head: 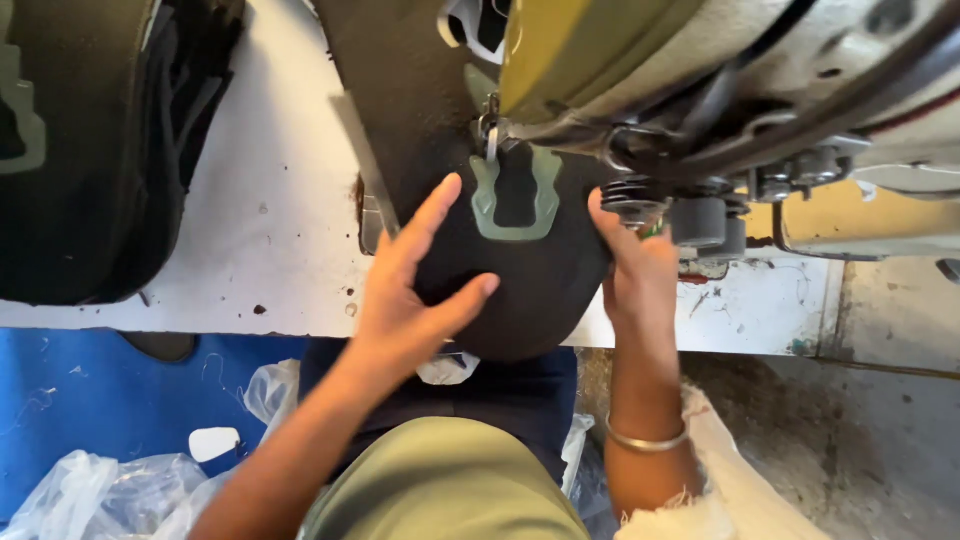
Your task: The person operates a sewing machine to stitch a light green plastic insert onto a black shoe sole. They repeatedly guide the sole under the needle, sew along the edges, and then remove the finished part to place it on a stack before picking up the next sole.
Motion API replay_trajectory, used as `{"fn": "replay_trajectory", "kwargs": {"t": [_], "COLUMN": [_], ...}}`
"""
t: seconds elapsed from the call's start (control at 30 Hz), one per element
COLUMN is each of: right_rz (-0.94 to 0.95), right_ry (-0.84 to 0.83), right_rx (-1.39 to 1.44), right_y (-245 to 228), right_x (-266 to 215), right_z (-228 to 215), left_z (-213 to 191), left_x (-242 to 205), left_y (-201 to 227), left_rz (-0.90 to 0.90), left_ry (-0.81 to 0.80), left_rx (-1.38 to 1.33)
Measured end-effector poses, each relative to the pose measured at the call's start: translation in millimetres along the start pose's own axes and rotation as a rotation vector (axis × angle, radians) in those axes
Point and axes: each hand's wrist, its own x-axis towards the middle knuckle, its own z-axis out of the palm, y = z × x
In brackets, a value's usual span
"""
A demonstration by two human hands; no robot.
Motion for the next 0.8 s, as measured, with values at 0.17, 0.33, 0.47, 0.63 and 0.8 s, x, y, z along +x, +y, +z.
{"fn": "replay_trajectory", "kwargs": {"t": [0.17,0.33,0.47,0.63,0.8], "right_rz": [0.027,-0.098,-0.135,0.051,-0.133], "right_ry": [0.007,-0.004,-0.1,-0.121,-0.088], "right_rx": [0.093,0.001,-0.042,0.127,0.048], "right_y": [-30.0,-5.1,4.2,34.2,23.3], "right_x": [-31.1,6.5,37.6,70.1,45.0], "right_z": [55.0,18.2,0.2,-43.8,-13.1], "left_z": [-38.7,-7.2,27.0,36.0,14.8], "left_x": [21.1,7.4,-4.5,0.4,15.2], "left_y": [-0.2,-7.1,-17.7,-12.1,-11.6], "left_rz": [-0.194,-0.022,-0.027,0.041,0.037], "left_ry": [-0.289,-0.195,0.018,0.09,0.027], "left_rx": [-0.23,-0.049,-0.054,-0.052,-0.013]}}
